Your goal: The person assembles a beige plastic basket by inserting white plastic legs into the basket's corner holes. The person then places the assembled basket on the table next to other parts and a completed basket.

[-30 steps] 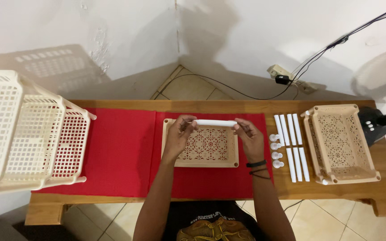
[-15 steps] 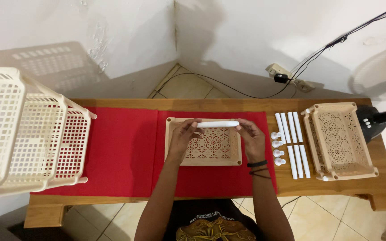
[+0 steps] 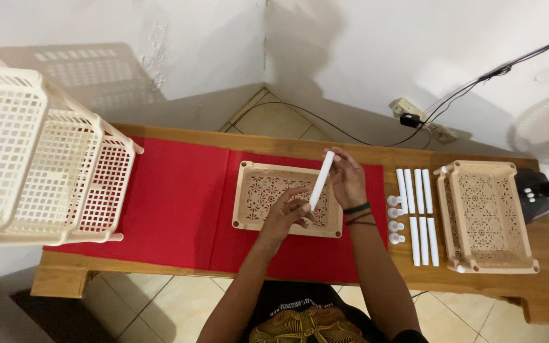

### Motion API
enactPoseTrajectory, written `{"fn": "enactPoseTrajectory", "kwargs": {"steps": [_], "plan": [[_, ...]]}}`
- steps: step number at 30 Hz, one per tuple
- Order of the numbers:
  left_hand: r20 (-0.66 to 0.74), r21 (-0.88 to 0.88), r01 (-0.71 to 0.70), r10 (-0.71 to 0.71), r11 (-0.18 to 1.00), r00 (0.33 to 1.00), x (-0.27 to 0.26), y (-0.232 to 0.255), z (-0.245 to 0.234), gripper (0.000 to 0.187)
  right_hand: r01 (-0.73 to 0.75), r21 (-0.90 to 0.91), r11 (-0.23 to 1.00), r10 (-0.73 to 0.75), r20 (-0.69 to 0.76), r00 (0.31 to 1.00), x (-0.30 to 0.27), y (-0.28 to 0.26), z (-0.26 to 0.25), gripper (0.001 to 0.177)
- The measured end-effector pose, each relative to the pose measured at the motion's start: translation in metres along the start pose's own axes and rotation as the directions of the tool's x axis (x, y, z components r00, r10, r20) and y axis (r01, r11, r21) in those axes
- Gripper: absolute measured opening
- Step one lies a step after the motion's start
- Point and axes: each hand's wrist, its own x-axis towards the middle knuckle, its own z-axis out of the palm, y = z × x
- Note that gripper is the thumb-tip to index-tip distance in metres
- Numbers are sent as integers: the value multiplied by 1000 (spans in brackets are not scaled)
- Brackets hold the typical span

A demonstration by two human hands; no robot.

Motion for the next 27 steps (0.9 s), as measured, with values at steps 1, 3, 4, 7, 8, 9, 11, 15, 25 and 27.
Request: {"fn": "enactPoseTrajectory", "kwargs": {"steps": [1,3,4,7,8,9,11,15,25,27], "plan": [[14,-25,-8,8,1000,1000,-2,-2,4,49,-36,12,999,36,16,999,4,2,4,24],[39,-77,-21,24,997,999,-5,-9,10,55,-111,32,993,110,48,993,9,6,11,23],[39,-95,-15,19,995,999,-4,-11,13,53,-108,47,993,103,90,991,10,9,15,23],[34,-133,-6,10,991,999,-2,-17,15,50,-102,73,992,88,169,982,13,16,27,23],[28,-134,-5,9,991,1000,-1,-18,14,49,-101,69,993,89,165,982,13,17,29,23],[21,-135,-4,7,991,1000,-1,-18,14,49,-100,64,993,89,160,983,13,18,32,23],[-3,-155,-2,2,988,1000,-3,-18,13,48,-118,115,986,99,159,982,14,21,34,22],[-48,-169,0,-9,986,999,-8,-11,16,47,-158,205,966,126,158,979,16,20,33,22],[-5,-134,-42,42,990,999,-15,9,25,46,-249,217,944,210,189,959,9,20,25,22],[65,-152,-84,94,985,993,-15,14,24,43,-251,170,953,220,181,959,7,22,23,29]]}}
